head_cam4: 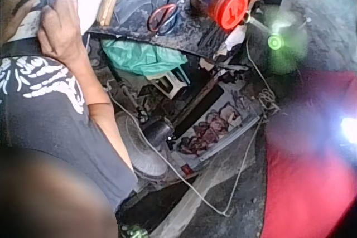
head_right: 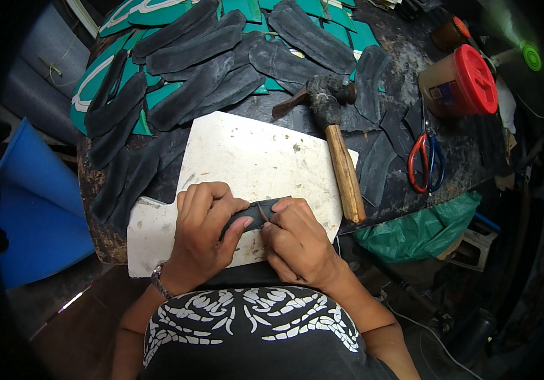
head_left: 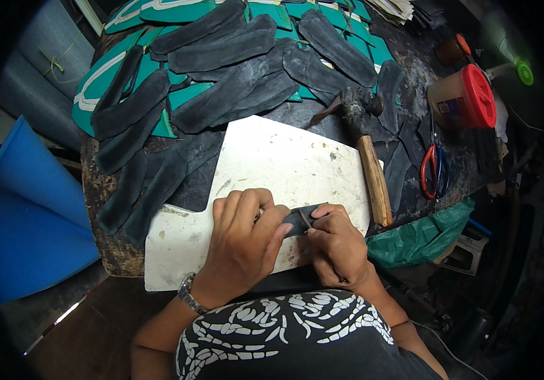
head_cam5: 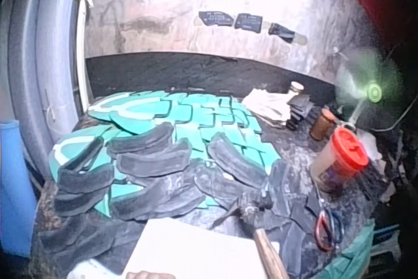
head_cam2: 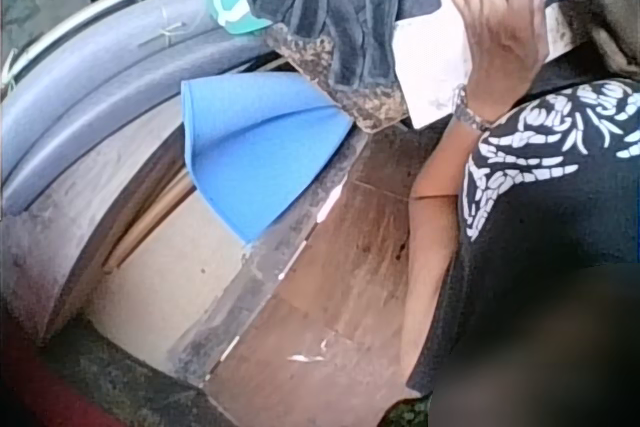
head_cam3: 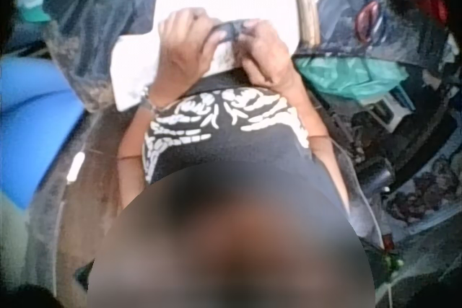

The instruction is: The person cuts a black rubber piece with scissors, then repeatedly hammers it on a white board and uses a small metal tool to shape its edges. The person handles multiple similar rubber pieces on the table and continues the same sequence on another piece.

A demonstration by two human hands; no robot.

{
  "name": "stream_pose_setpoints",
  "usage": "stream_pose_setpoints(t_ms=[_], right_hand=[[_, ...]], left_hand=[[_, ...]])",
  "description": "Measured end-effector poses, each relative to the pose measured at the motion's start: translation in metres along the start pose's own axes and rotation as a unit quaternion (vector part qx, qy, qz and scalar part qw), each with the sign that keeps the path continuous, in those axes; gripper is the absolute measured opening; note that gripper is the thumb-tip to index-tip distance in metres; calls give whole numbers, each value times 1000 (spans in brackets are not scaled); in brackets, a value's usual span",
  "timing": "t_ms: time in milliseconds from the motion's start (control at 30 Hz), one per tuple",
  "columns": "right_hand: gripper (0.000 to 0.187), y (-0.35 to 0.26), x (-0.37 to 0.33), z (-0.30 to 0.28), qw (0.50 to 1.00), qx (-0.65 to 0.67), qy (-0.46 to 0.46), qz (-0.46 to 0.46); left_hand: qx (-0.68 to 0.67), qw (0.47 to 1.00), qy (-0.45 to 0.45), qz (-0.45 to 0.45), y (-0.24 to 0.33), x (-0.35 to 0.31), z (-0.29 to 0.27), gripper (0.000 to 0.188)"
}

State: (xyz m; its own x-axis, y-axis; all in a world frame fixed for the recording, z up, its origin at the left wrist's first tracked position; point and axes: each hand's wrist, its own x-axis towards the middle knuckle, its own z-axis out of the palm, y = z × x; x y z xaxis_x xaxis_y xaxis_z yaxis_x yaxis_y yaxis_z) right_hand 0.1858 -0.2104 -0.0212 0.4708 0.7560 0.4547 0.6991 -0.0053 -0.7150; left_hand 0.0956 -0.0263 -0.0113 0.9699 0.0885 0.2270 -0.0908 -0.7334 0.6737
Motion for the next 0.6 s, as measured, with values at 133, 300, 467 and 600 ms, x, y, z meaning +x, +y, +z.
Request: stream_pose_setpoints(t_ms=[133,300,467,600], right_hand=[[27,-1,1,0,1000,-14,-12,-3],[30,-3,4,-1,998,-43,-33,-17],[27,-2,4,0,999,-28,-22,-17],[28,-2,3,0,999,-26,-16,-17]], left_hand=[[-5,1000,3,8,-1,0,0,19],[-4,1000,1,8,-1,0,0,19],[-13,1000,8,-18,1,0,-1,21],[-11,1000,9,-17,1,0,0,22]])
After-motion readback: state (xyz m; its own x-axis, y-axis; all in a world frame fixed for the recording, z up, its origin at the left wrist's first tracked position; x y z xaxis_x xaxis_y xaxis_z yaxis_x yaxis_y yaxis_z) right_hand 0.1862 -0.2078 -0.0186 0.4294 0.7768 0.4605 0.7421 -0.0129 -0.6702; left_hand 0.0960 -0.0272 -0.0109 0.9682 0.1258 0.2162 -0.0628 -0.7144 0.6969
